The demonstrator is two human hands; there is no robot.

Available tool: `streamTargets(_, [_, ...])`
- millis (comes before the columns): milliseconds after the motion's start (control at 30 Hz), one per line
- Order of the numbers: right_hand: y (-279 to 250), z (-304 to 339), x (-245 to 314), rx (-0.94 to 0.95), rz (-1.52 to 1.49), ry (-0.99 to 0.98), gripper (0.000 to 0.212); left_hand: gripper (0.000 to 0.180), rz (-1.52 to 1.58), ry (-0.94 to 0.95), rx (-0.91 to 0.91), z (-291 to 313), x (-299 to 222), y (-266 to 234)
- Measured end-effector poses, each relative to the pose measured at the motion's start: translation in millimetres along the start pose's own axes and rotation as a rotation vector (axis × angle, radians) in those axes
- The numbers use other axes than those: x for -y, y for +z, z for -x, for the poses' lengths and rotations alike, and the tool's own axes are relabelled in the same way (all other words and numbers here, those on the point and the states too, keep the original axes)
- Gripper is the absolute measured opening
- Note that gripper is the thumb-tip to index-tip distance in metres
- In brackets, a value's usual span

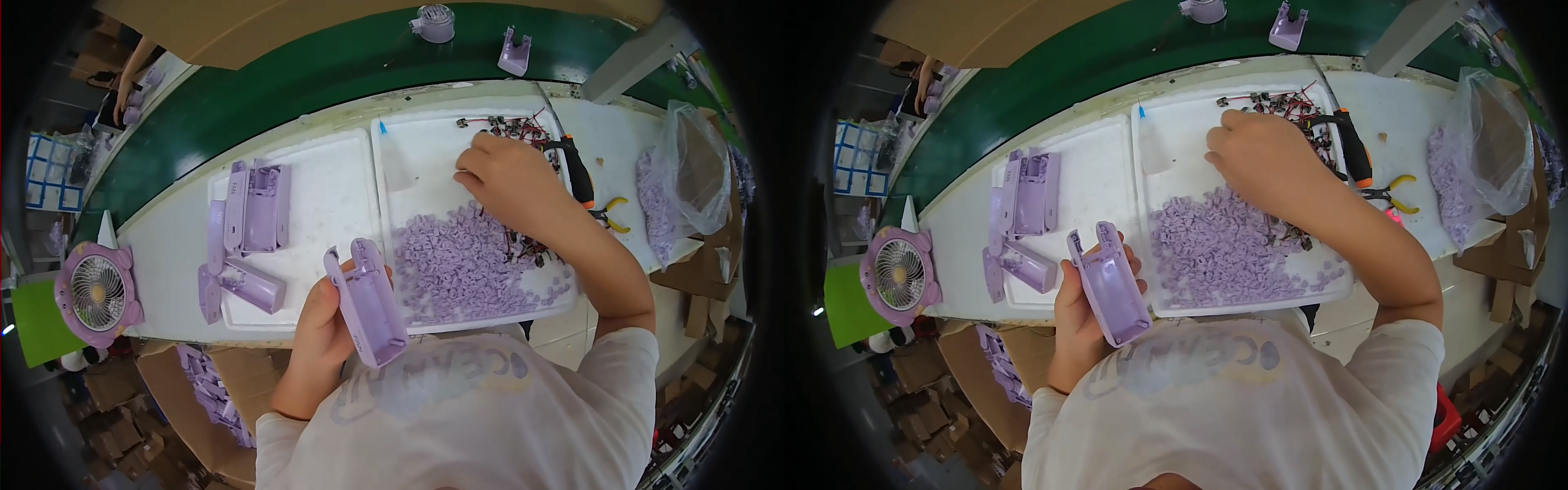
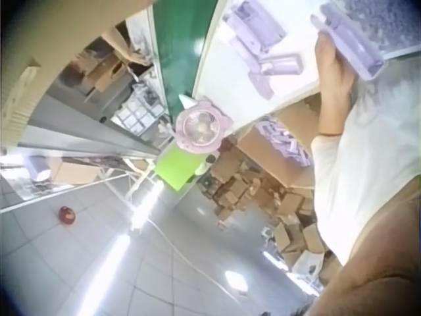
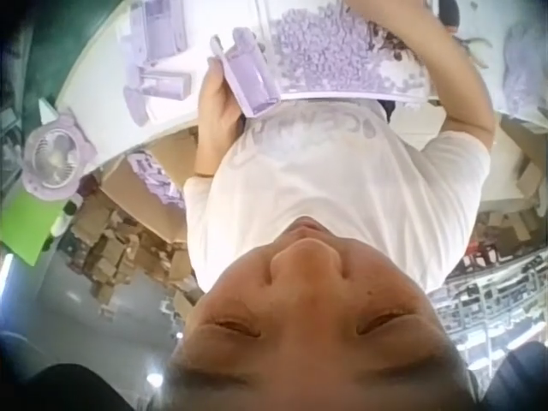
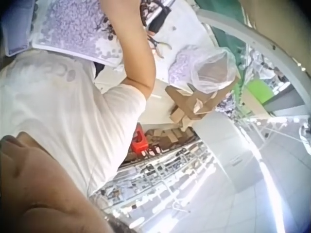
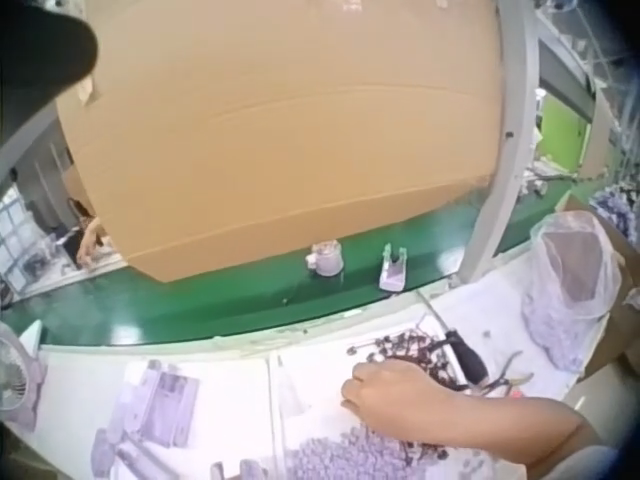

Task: The person assembles a portable fan by installing internal circuitry and wires into the fan housing, securing components with screws using a screwdriver and pliers.

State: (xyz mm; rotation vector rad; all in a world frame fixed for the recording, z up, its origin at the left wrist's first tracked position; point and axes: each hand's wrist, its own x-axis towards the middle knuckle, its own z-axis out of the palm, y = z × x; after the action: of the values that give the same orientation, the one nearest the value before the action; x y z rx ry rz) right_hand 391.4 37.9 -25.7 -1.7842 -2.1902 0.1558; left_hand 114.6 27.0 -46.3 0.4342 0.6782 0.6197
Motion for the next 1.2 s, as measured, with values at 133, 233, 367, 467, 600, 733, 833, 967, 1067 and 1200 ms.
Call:
streamTargets(133, [-23.0, 20.9, -11.3, -0.135, -0.065, 0.134, 0.011, 0.072, 0.002, 0.007, 0.099, -1.2, -1.2, 5.8])
streamTargets(233, [-36.0, 47.0, -32.8, -0.278, -0.141, 0.331, 0.012, 0.072, -0.020, -0.006, 0.132, -2.2, -1.2, 8.2])
streamTargets(367, [-50.4, 84.1, -56.0, -0.336, -0.052, 0.641, 0.013, 0.074, -0.039, 0.010, 0.181, -9.3, -2.6, 11.6])
streamTargets(467, [-49.7, 113.6, -71.8, -0.318, -0.004, 0.710, 0.015, 0.075, 0.000, 0.017, 0.221, -14.0, -2.1, 12.1])
streamTargets(600, [-47.3, 131.7, -69.4, -0.240, -0.016, 0.826, 0.016, 0.075, 0.080, -0.002, 0.216, -14.9, 1.3, 13.3])
streamTargets(733, [-43.1, 139.9, -68.2, -0.223, -0.101, 0.871, 0.016, 0.069, 0.108, 0.052, 0.224, -13.8, 6.9, 13.9])
streamTargets(833, [-39.8, 148.8, -74.4, -0.219, -0.068, 0.764, 0.015, 0.064, 0.139, 0.009, -0.007, -10.9, 3.0, 23.9])
streamTargets(967, [-39.1, 149.8, -78.0, -0.179, 0.027, 0.697, 0.015, 0.063, 0.222, -0.057, -0.003, -12.0, -0.3, 23.2])
streamTargets(1067, [-41.9, 138.6, -80.2, -0.260, 0.055, 0.659, 0.016, 0.063, 0.221, -0.055, 0.066, -12.4, 3.2, 18.5])
streamTargets(1200, [-36.0, 118.7, -84.2, -0.205, -0.193, 0.648, 0.023, 0.061, 0.087, -0.042, 0.075, -10.7, 6.8, 25.3])
